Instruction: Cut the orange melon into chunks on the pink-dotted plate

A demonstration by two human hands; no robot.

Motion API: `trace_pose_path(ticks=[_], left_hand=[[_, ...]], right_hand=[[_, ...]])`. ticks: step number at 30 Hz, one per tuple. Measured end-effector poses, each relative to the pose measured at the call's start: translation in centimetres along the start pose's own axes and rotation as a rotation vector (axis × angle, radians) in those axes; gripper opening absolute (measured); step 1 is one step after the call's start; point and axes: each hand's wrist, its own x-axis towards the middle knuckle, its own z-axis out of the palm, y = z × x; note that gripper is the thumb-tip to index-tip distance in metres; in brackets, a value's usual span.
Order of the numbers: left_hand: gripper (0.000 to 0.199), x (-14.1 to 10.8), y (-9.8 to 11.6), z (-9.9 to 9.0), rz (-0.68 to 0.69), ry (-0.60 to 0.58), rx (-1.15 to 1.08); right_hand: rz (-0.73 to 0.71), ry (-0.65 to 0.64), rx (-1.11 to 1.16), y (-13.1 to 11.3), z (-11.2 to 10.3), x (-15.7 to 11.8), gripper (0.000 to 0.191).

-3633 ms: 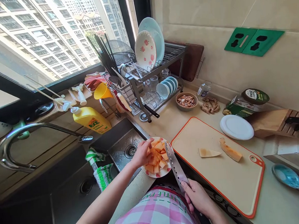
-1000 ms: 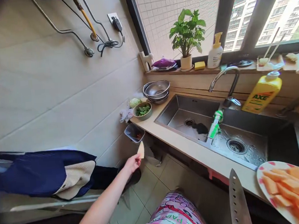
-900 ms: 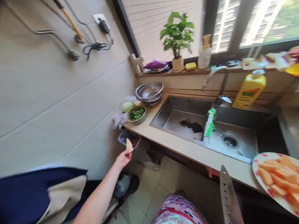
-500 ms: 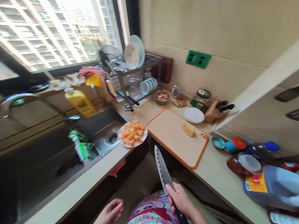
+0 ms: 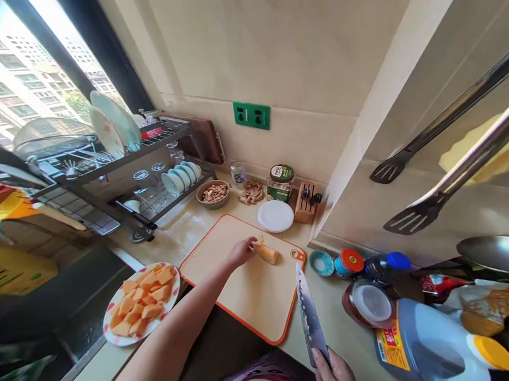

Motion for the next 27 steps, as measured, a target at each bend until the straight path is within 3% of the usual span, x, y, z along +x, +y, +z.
trace_pose_path(ticks=[2,5,9,11,15,17,19,23,27], left_hand=[[0.022,0.8,-0.3,0.6,-0.009,-0.024,-0.027],[0.007,-1.2,-1.4,1.1,-0.046,0.015,-0.065],[0.012,-5.4,-2.5,1.5,-0.079,0.106,-0.074],[0.015,-6.4,-2.2,2.2,-0.081,0.155,-0.064],[0.068,-5.5,0.4,4.7,-0.064,0.167,0.076],[0.07,-4.6,2.1,6.0,-0.096,0.12,0.151],[0.056,-3.8,3.2,6.8,-0.124,0.093,0.141],[0.033,-3.4,2.7,5.9,-0.115,0.122,0.023],[0.025,-5.6,-0.6,3.1,-0.196,0.193,-0.181]], right_hand=[[-0.022,-0.006,-0.043,-0.9,-0.3,1.1,0.046],[-0.107,-0.028,-0.155,-2.4,0.2,3.2,0.046],[-0.281,-0.015,-0.386,-4.8,1.4,6.0,0.042],[-0.368,0.028,-0.508,-6.0,1.6,7.0,0.038],[-0.384,0.117,-0.718,-7.9,0.6,8.6,0.04],[-0.343,0.148,-0.833,-8.8,0.0,9.3,0.04],[-0.299,0.157,-0.948,-10.0,-0.4,10.0,0.039],[-0.295,0.086,-1.099,-12.0,-0.1,10.7,0.033],[-0.399,-0.008,-1.135,-11.7,0.7,10.0,0.03]])
